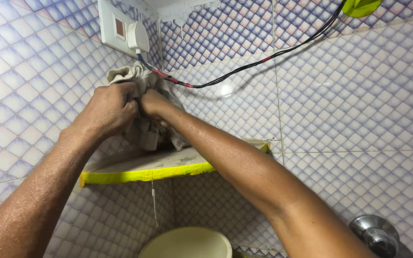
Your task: The person wipes a small shelf and the outer surface of a wall-mounted water heater using a cloth.
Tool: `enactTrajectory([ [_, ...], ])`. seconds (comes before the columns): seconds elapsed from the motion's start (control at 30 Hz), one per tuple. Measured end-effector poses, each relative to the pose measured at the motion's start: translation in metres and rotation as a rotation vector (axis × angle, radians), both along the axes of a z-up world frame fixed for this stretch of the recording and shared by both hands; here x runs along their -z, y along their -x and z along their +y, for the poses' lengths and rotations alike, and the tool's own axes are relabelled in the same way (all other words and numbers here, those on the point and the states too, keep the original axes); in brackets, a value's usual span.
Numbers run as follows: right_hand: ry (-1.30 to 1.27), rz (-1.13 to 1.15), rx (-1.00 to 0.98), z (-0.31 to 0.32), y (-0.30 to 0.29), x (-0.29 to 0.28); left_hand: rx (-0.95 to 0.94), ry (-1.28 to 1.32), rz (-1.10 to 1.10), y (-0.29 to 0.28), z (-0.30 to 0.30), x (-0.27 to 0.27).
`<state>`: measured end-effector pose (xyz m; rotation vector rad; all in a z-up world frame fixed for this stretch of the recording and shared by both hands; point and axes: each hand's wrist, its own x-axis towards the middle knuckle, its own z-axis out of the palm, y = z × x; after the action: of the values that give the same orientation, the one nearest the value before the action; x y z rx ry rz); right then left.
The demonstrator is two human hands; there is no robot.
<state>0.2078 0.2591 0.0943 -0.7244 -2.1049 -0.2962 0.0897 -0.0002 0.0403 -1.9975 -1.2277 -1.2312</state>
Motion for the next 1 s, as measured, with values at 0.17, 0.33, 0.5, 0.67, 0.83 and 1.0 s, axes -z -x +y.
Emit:
enactTrajectory([
  [0.17,-0.067,-0.105,-0.356,-0.038,0.019,0.042,-0.066,-0.055,-0.022,-0.009,-0.016,-0.005],
  [0.33,-0.61,-0.32,0.155,-0.133,0.072,0.083,-0.148,-0.134,0.003,0.009,-0.037,-0.008],
  [0.5,-0.395,0.046,-0.062,-0.22,0.068,0.108,-0.095,-0.192,-0.078,0.02,-0.085,0.015],
  [0.67,-0.146,0.347,-0.38,-0.287,0.059,0.121,0.366,-0.563,-0.204,0.033,-0.115,0.056],
  [0.83,-0.002,0.403,-0.893,-0.303,0.051,0.116,0.52,-0.624,-0.299,0.037,-0.116,0.1],
  [1.0,-0.475,0.274,-0.71,-0.305,0.04,0.106,1.399,-0.033,-0.474,0.016,-0.122,0.083],
])
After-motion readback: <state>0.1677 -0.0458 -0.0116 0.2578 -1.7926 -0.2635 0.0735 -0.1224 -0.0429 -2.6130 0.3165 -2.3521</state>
